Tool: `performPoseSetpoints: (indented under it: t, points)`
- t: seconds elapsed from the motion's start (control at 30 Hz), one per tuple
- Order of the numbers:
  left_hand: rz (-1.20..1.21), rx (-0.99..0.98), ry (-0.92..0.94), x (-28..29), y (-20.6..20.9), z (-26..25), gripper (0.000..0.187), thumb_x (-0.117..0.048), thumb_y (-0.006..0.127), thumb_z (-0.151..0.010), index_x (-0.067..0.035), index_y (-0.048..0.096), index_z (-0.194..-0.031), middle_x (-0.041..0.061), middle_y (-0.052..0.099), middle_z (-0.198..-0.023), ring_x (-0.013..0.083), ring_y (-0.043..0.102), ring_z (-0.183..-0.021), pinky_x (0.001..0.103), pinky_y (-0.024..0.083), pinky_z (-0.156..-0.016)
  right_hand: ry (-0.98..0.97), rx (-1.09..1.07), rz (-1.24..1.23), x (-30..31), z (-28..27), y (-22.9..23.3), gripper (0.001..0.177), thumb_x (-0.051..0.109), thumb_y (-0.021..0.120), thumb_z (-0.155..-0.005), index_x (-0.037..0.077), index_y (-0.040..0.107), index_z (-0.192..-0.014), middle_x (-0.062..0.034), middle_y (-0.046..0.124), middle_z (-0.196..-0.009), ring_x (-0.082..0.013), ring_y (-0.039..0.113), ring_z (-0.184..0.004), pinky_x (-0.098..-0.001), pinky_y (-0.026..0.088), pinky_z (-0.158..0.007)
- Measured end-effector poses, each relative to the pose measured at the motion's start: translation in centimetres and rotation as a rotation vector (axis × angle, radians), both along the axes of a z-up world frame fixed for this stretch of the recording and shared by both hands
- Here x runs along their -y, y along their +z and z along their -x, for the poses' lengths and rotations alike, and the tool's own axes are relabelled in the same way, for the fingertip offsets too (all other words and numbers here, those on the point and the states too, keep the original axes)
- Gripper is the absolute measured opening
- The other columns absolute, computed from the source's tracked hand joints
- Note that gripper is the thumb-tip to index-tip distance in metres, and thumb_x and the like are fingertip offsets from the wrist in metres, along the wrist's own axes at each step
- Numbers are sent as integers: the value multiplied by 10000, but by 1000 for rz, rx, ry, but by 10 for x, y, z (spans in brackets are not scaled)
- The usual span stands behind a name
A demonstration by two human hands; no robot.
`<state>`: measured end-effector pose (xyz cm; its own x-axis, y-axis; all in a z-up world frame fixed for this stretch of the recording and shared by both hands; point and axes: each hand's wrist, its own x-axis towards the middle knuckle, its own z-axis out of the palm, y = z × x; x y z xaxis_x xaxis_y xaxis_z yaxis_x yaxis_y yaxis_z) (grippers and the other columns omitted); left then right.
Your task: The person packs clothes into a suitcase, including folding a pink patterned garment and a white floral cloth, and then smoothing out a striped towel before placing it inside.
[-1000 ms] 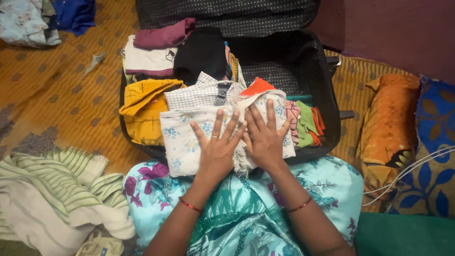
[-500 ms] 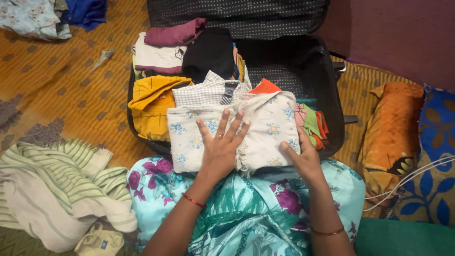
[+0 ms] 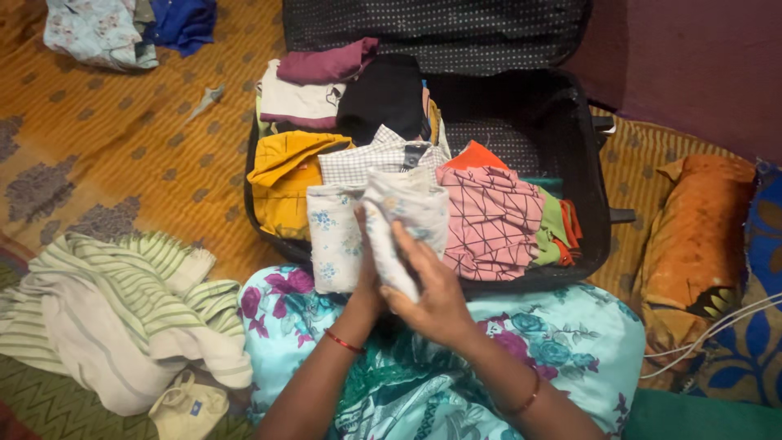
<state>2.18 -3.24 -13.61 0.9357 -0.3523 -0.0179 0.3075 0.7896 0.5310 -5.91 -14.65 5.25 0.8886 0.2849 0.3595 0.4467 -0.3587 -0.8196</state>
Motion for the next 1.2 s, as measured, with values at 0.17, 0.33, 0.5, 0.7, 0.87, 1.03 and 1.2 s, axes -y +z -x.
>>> performPoseSetpoints:
  t: [0.17, 0.33, 0.5, 0.7, 0.87, 1.03, 1.2]
  points:
    - [37, 170, 31, -7, -68, -5, 455, -377, 412, -1164, -56, 438, -1485, 138, 544, -1308, 258, 577, -1161, 445, 478, -1000, 160, -35, 124, 4, -9, 0, 702, 185, 787, -878, 107, 498, -1513, -154, 675, -1167, -260, 694, -995, -342, 558, -887]
    - [362, 127, -110, -5, -49, -7, 516, -374, 348, -1175, -30, 385, -1559, 170, 515, -1460, 302, 545, -1309, 434, 452, -1091, -201, 520, 409, 5, -8, -13, 588, 305, 738, -903, 228, 544, -1453, -186, 493, -1503, -377, 447, -1415, -534, 330, -1183]
    - [281, 88, -91, -14, 16, 10, 578, -363, 363, -1098, -58, 299, -1584, 138, 419, -1580, 283, 489, -1404, 431, 434, -1160, -158, 408, 287, 10, -18, -23, 882, 468, 693, -923, 132, 275, -1623, -302, 66, -1698, -479, 27, -1598, -584, 78, -1283]
    - [-1132, 391, 298, -93, 61, 12, 462, -183, 446, -1059, -21, 540, -1481, 125, 699, -1375, 231, 685, -1218, 332, 532, -1052, -81, 310, 191, 2, -21, -34, 988, 435, 681, -965, 92, 87, -1677, -302, -9, -1728, -474, -19, -1626, -579, 56, -1310]
    - [-186, 76, 232, -139, 85, 17, 559, -300, 526, -1137, -2, 472, -1607, 146, 645, -1405, 124, 542, -957, 243, 389, -770, -86, 400, 303, -33, -21, -36, 952, 405, 690, -977, 104, 113, -1672, -242, -4, -1744, -488, -32, -1626, -632, 47, -1311]
    - [-303, 236, 272, -127, 109, 27, 707, -370, 666, -919, -15, 437, -1487, 38, 601, -1420, 116, 605, -1264, 289, 486, -1076, -28, 255, 557, -64, -24, -34, 945, 372, 693, -915, 36, 158, -1618, -282, 15, -1688, -522, -69, -1548, -780, -102, -1112]
    - [-704, 208, 408, -114, 107, 19, 594, -246, 795, -908, 22, 572, -1388, 73, 702, -1251, 132, 658, -1075, 295, 545, -944, -1, 224, 586, -60, -35, -30, 921, 381, 680, -916, 18, 194, -1609, -218, 60, -1709, -448, -43, -1576, -757, -117, -1131]
